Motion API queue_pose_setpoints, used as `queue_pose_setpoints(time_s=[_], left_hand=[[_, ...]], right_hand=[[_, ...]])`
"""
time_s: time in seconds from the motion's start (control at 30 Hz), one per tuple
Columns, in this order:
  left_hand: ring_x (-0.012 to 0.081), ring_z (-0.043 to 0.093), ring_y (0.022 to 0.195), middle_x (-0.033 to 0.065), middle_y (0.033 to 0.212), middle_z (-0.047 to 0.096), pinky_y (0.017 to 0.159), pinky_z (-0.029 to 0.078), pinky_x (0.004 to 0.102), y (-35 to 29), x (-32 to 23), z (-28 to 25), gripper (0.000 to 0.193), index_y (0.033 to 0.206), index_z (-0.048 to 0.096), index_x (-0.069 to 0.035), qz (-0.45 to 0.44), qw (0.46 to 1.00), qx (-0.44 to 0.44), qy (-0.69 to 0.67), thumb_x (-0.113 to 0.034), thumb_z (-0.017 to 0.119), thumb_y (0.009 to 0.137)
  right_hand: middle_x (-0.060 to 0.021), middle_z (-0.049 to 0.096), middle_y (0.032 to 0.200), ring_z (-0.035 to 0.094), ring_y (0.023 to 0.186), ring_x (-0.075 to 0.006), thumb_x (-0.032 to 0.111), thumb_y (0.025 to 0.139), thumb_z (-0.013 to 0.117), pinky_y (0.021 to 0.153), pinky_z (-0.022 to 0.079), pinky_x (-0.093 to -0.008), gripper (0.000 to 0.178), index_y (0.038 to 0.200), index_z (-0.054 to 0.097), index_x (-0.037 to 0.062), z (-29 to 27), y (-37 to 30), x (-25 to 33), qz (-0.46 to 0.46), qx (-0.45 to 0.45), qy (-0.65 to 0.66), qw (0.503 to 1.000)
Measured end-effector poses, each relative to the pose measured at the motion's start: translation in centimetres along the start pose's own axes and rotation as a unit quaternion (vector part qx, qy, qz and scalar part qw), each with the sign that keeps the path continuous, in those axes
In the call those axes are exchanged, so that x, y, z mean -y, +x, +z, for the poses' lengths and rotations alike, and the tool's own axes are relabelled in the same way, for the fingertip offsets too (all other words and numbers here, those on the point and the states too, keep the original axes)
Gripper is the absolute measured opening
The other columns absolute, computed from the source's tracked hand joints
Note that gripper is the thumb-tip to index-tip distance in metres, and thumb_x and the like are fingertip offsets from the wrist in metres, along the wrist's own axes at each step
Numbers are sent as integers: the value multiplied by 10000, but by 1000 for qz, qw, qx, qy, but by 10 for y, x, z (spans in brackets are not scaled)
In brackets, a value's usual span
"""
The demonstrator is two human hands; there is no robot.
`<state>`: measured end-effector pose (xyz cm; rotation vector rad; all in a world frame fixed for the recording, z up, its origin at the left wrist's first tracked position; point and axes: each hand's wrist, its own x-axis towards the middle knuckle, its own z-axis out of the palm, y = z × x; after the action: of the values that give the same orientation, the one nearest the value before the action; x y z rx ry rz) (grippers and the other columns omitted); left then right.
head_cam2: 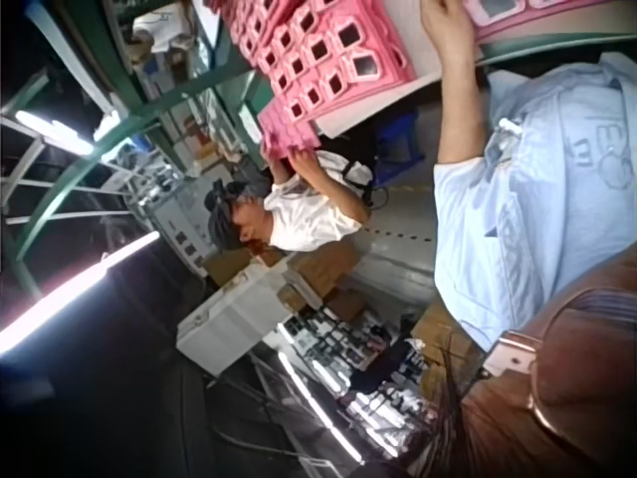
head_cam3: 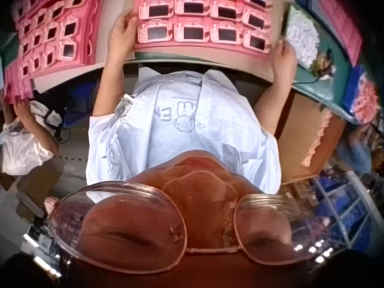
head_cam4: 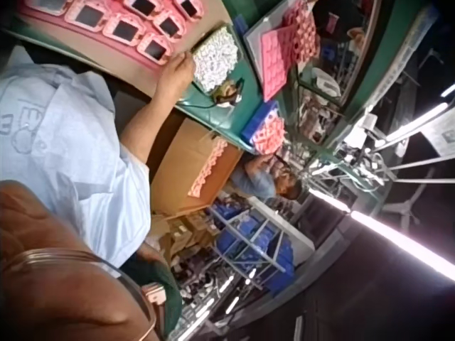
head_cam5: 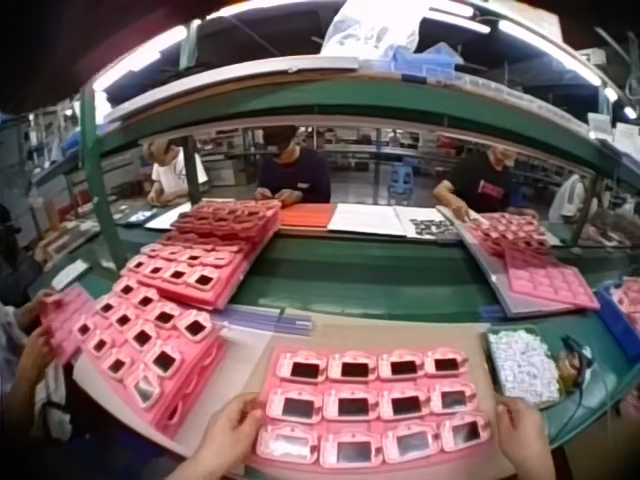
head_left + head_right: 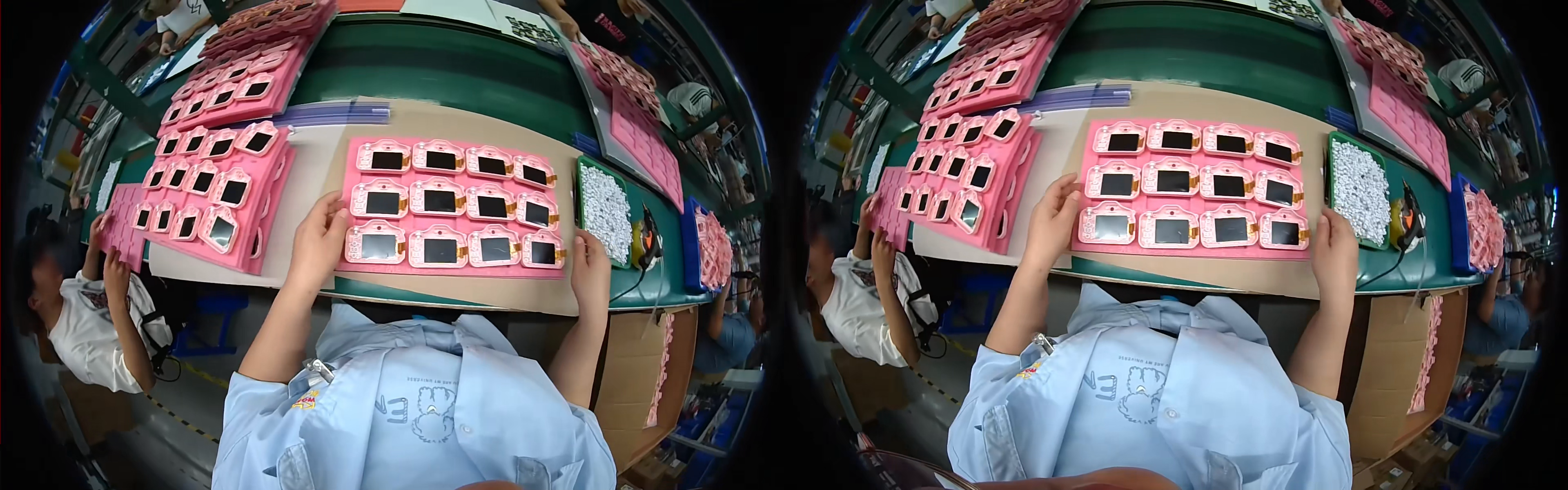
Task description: The worker is manually assembling handheld electronic devices by placing small white components into them on an assembly line.
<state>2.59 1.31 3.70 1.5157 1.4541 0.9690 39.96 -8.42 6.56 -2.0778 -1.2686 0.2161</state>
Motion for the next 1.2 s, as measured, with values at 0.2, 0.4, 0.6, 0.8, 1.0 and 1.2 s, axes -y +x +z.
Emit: queue_pose_setpoints(time_s=[0.2,0.4,0.6,0.8,1.0,1.2], left_hand=[[192,582,919,147,1076,597,771,485,281,6,-8,1,400,1271,468,-10,-94,995,6,30,-75,527,882],[185,588,890,160,1076,586,759,491,271,11,-4,-2,505,1338,372,-30,-125,990,5,-65,-25,551,866],[169,589,871,152,1054,592,753,494,254,18,12,-13,575,1361,323,-34,-160,948,18,-274,18,578,848],[160,595,868,150,1063,594,746,502,242,12,9,-25,588,1362,321,-25,-150,929,48,-336,36,588,841],[165,614,878,169,1078,606,725,518,229,2,1,-48,584,1366,320,-24,-99,941,6,-322,62,562,841],[159,633,847,171,1053,626,683,530,213,-26,-23,-66,582,1363,333,-22,-39,950,-6,-311,61,569,837]], right_hand=[[-188,641,1076,611,964,-285,203,945,461,861,468,-323,364,1123,579,-91,16,26,-13,42,80,9,996],[-166,654,1015,623,880,-243,184,942,473,793,497,-313,336,1127,586,-73,27,57,-24,121,110,126,978],[-130,650,961,613,801,-172,122,939,468,704,508,-239,274,1123,589,-41,16,67,-16,205,226,208,929],[-121,647,904,613,725,-135,42,900,496,626,511,-203,201,1049,585,-60,19,59,-9,220,251,367,868],[-134,652,885,615,669,-147,36,875,516,587,509,-195,217,1045,588,-77,18,38,8,184,279,377,864],[-125,655,867,616,657,-142,37,867,527,597,510,-197,201,1021,600,-70,-8,19,23,117,227,406,877]])
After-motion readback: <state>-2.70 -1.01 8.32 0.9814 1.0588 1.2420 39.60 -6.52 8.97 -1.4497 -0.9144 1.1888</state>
